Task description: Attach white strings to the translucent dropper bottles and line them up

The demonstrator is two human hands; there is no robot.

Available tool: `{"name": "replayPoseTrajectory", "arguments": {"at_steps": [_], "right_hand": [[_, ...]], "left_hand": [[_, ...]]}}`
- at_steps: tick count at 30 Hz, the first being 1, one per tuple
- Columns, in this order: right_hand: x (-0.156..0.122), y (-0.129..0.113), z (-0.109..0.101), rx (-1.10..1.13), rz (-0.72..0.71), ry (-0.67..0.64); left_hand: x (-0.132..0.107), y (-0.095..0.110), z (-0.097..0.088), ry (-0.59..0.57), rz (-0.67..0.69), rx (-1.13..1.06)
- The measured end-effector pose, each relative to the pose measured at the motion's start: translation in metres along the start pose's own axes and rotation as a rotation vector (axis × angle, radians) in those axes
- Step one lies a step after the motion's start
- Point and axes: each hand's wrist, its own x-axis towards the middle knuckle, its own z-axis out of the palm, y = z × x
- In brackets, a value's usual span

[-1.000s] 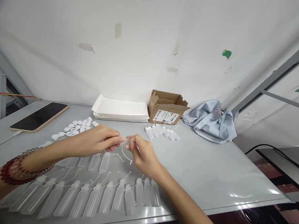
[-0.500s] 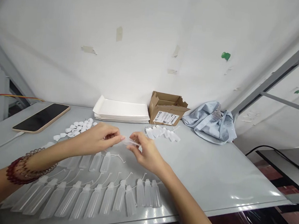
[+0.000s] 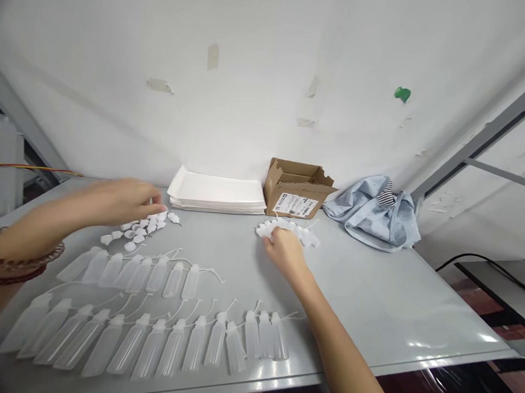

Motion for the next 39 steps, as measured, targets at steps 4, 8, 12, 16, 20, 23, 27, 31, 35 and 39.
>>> {"name": "replayPoseTrajectory", "arguments": {"at_steps": [4,8,12,16,20,23,27,31,35,39], "right_hand": [[-0.003,0.000,-0.002,-0.109,0.069,-0.002],[-0.007,-0.005,-0.006,-0.130,0.085,0.023],[-0.017,-0.022,-0.015,-0.052,-0.015,0.022],[-0.032,-0.050,-0.020,0.227,-0.260,-0.119],[-0.044,-0.078,-0.019,0.340,-0.444,-0.287],[-0.047,-0.090,-0.014,0.276,-0.495,-0.355],[-0.047,-0.095,-0.009,0.194,-0.506,-0.411],[-0.045,-0.095,-0.007,0.164,-0.535,-0.432],[-0.046,-0.094,-0.002,0.151,-0.576,-0.418],[-0.048,-0.092,0.001,0.175,-0.631,-0.357]], "left_hand": [[0.007,-0.011,0.003,-0.210,-0.046,0.118],[0.009,-0.012,0.010,-0.382,-0.130,0.048],[0.002,-0.016,0.019,-0.447,-0.155,0.006],[-0.005,-0.019,0.029,-0.412,-0.142,0.050],[-0.007,-0.021,0.037,-0.331,-0.100,0.083],[-0.006,-0.023,0.044,-0.298,-0.093,0.095],[-0.007,-0.027,0.049,-0.223,-0.099,0.111],[-0.011,-0.028,0.044,-0.136,-0.109,0.085],[-0.018,-0.015,0.036,-0.061,-0.090,0.020],[-0.027,0.007,0.032,-0.010,0.019,-0.142]]}}
